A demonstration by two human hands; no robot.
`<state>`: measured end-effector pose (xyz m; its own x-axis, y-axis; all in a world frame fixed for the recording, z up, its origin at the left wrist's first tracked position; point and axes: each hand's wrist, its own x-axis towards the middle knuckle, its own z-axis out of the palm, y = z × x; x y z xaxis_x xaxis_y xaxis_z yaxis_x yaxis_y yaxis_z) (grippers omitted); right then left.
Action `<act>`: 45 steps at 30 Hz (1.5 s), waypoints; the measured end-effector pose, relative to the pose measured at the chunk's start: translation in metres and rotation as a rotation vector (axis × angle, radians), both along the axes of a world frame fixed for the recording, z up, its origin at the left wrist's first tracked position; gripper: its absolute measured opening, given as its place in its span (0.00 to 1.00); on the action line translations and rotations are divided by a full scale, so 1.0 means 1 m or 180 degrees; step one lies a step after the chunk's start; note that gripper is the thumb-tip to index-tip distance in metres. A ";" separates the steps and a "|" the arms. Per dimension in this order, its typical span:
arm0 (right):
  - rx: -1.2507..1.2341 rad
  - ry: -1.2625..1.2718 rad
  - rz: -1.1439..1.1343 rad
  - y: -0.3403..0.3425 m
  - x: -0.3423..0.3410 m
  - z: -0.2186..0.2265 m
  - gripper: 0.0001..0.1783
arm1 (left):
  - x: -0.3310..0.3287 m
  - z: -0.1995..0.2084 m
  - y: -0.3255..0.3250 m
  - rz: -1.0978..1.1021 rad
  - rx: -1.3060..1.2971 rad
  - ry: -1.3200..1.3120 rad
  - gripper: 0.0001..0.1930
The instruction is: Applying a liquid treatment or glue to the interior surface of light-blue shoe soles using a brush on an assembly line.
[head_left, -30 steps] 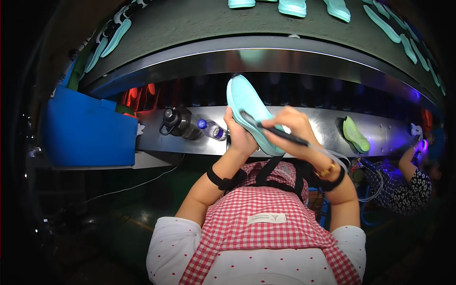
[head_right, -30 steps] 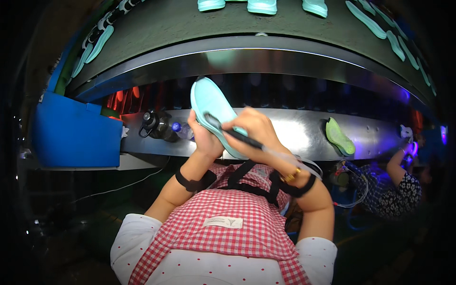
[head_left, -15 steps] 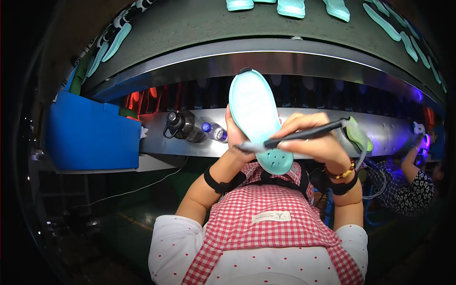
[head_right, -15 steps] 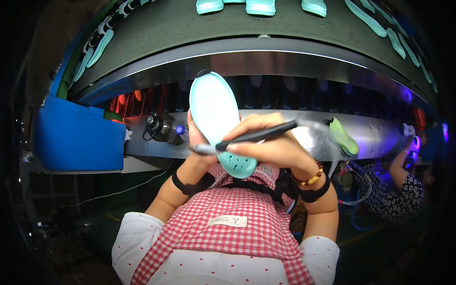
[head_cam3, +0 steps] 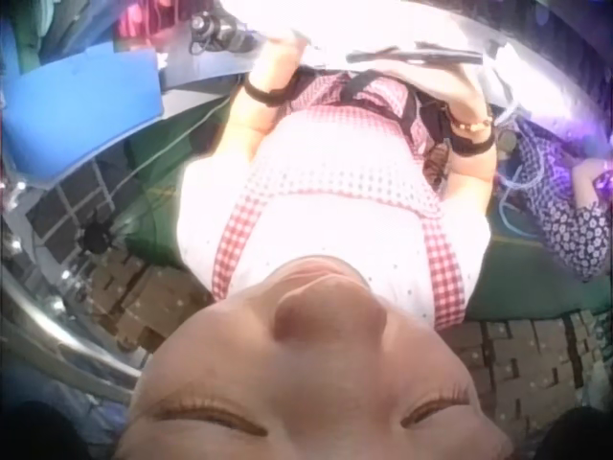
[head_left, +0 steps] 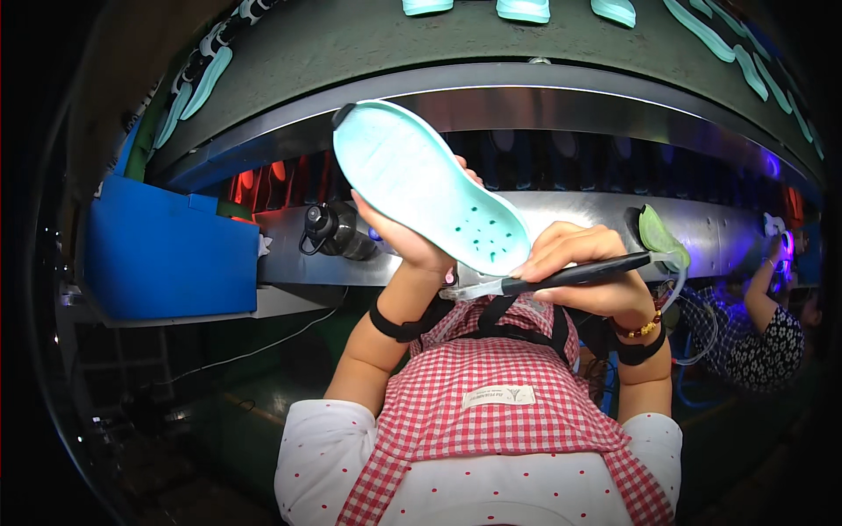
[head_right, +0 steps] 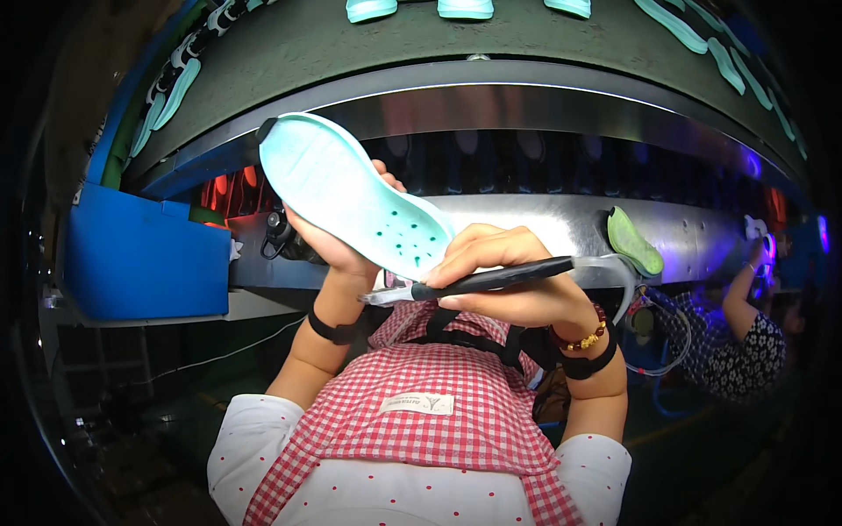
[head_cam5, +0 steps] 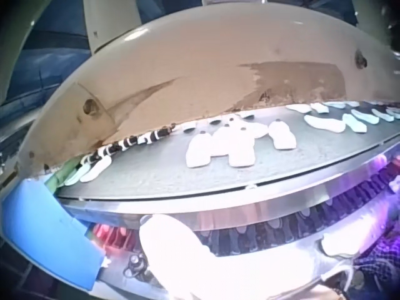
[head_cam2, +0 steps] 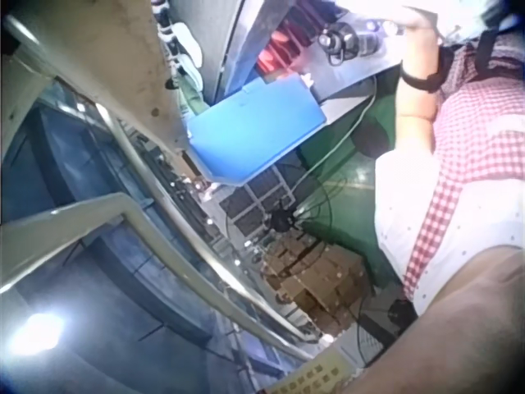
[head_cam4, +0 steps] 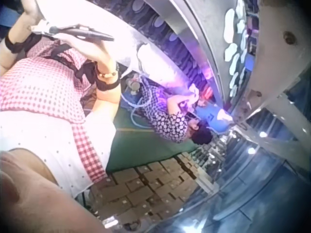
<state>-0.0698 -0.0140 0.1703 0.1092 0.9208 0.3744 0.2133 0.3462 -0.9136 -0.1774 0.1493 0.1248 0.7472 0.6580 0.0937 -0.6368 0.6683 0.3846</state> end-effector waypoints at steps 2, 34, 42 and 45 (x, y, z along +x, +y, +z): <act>0.0149 -0.0013 -0.0767 0.000 0.005 -0.009 0.11 | 0.001 0.004 0.001 0.0003 0.0049 0.0043 0.45; -0.0180 -0.0224 0.0285 -0.013 -0.006 0.012 0.12 | -0.021 0.029 0.012 -0.2117 0.0601 0.1266 0.23; -0.0084 -0.0741 0.0550 -0.010 0.002 0.030 0.10 | -0.020 0.049 0.016 -0.2889 0.1327 0.1690 0.25; 0.0123 -0.0647 0.0389 -0.011 0.010 0.032 0.09 | -0.027 0.045 0.027 -0.3100 0.1001 0.1802 0.27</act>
<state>-0.0602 -0.0248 0.2018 -0.0833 0.9071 0.4126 0.3459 0.4146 -0.8417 -0.2048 0.1762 0.1700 0.9103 -0.2087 -0.3576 0.4075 0.6044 0.6846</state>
